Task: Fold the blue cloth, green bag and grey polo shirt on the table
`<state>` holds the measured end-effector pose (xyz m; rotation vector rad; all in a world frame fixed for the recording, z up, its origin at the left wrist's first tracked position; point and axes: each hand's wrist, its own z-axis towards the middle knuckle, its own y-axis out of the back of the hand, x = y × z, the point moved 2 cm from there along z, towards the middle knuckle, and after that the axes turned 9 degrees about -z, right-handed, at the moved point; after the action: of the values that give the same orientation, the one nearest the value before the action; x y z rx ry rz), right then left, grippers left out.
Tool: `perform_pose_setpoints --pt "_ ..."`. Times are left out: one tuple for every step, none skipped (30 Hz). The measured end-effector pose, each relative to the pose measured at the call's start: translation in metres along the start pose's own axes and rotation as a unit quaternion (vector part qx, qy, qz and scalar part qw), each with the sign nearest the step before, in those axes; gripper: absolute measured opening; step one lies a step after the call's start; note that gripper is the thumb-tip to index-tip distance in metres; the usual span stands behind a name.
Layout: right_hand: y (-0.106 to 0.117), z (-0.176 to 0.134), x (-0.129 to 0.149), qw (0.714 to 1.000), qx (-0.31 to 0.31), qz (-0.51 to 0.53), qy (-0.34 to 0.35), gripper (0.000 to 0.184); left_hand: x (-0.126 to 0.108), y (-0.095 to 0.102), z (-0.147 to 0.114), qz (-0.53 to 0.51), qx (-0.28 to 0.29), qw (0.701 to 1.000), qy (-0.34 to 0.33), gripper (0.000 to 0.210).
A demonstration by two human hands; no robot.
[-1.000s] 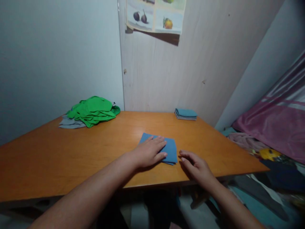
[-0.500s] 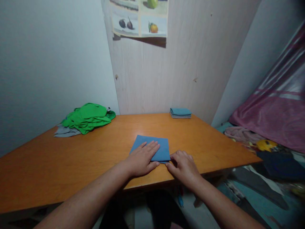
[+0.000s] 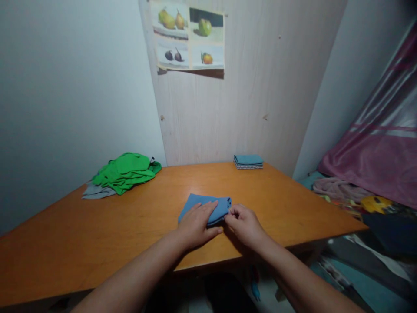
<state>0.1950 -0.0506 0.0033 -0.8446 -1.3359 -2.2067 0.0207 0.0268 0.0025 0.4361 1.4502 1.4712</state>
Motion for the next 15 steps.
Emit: perform_pose_setpoints --pt "0.0 0.002 0.005 1.0 0.002 0.029 0.0 0.024 -0.002 0.002 0.001 -0.009 -0.015 1.0 0.009 0.073" --pt "0.001 0.003 0.009 0.998 0.003 0.062 0.001 0.025 -0.004 0.005 0.002 -0.025 -0.03 0.999 0.015 0.064" --pt "0.002 0.003 0.013 0.995 0.002 0.1 0.002 0.026 -0.006 0.009 0.003 -0.05 -0.044 0.998 0.016 0.055" --pt "0.003 0.003 0.016 0.99 -0.002 0.14 0.0 0.026 -0.007 0.014 0.004 -0.083 -0.055 0.995 0.011 0.048" --pt "0.005 0.002 0.018 0.984 -0.005 0.18 -0.007 0.027 -0.008 0.018 0.005 -0.123 -0.065 0.99 0.001 0.043" --pt "0.006 0.001 0.018 0.976 -0.007 0.218 -0.017 0.029 -0.008 0.023 0.006 -0.167 -0.077 0.983 -0.013 0.041" --pt "0.007 -0.001 0.018 0.968 -0.007 0.249 -0.03 0.032 -0.007 0.027 0.007 -0.211 -0.09 0.973 -0.026 0.039" --pt "0.007 -0.003 0.017 0.961 -0.007 0.273 -0.045 0.035 -0.005 0.032 0.008 -0.253 -0.102 0.961 -0.04 0.038" --pt "0.006 -0.005 0.015 0.955 -0.009 0.29 -0.059 0.037 -0.004 0.037 0.009 -0.292 -0.113 0.948 -0.049 0.037" --pt "0.005 -0.006 0.013 0.951 -0.016 0.3 -0.073 0.038 -0.003 0.041 0.01 -0.329 -0.123 0.935 -0.055 0.036" --pt "0.005 -0.007 0.01 0.949 -0.03 0.303 -0.086 0.039 -0.002 0.046 0.011 -0.363 -0.129 0.921 -0.056 0.035" --pt "0.004 -0.007 0.008 0.947 -0.051 0.301 -0.097 0.042 -0.003 0.05 0.011 -0.396 -0.132 0.907 -0.053 0.036" --pt "0.005 -0.006 0.007 0.946 -0.073 0.299 -0.104 0.048 -0.005 0.054 0.011 -0.43 -0.134 0.891 -0.046 0.037" --pt "0.006 -0.004 0.006 0.944 -0.09 0.3 -0.103 0.056 -0.008 0.058 0.01 -0.465 -0.134 0.874 -0.035 0.04" --pt "0.007 -0.002 0.006 0.942 -0.092 0.309 -0.092 0.063 -0.011 0.062 0.009 -0.502 -0.131 0.855 -0.021 0.043"
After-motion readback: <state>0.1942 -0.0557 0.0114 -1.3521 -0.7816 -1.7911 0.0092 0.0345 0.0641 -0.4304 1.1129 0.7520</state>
